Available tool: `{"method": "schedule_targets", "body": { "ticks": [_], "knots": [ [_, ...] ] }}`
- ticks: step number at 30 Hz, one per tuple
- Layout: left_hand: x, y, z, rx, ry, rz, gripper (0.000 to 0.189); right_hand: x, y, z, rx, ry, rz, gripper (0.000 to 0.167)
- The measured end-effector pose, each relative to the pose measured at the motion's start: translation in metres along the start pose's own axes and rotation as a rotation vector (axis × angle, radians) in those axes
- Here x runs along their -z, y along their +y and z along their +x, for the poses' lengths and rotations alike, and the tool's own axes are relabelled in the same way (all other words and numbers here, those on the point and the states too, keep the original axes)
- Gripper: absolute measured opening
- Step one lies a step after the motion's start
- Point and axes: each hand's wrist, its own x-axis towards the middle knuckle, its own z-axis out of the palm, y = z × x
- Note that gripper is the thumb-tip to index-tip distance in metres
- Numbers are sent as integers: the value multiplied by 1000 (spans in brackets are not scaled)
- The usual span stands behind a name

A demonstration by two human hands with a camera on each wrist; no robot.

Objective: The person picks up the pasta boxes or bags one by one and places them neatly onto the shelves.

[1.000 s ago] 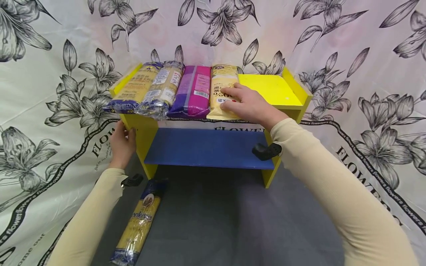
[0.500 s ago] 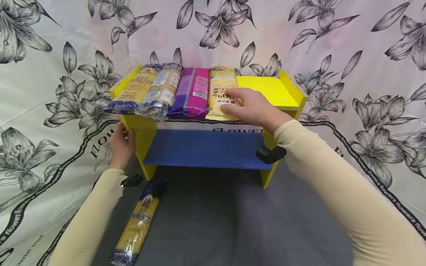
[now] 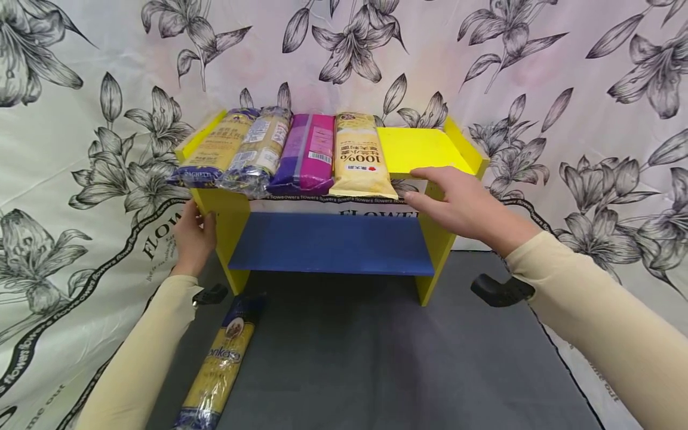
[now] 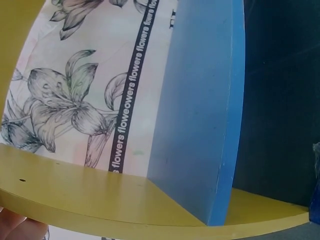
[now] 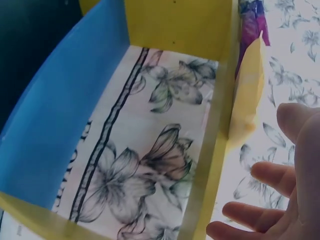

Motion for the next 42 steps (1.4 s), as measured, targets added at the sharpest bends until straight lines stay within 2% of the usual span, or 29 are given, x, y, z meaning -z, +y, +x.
{"method": "schedule_targets", "body": {
  "ticks": [5, 8, 10, 12, 16, 22, 26, 31, 35, 42],
  "knots": [
    [1, 0, 0, -2, 6, 3, 33, -12, 23, -17, 1, 111, 54, 57],
    [2, 0, 0, 0, 3, 5, 33, -29, 35, -26, -6, 195, 82, 48],
    [2, 0, 0, 2, -3, 6, 33, -43, 42, -30, -8, 215, 96, 43],
    [2, 1, 0, 2, -6, 6, 32, -59, 47, -33, -9, 211, 110, 42],
    [2, 1, -1, 4, -15, 10, 32, -96, 50, -33, -43, 128, 201, 47],
    [1, 0, -1, -2, -20, 4, 33, -160, 41, -17, -107, 56, 330, 50],
    [1, 0, -1, -17, -9, -5, 32, -208, 25, -1, -86, 41, 428, 49],
    [1, 1, 1, -7, -5, -16, 32, -264, -9, 20, -99, -14, 518, 52],
    [-1, 3, 2, -8, -8, -7, 33, -293, -44, 31, -119, -74, 568, 58],
    [0, -1, 1, -5, -1, -2, 32, -335, -117, 39, -70, -224, 623, 70]
  ]
}}
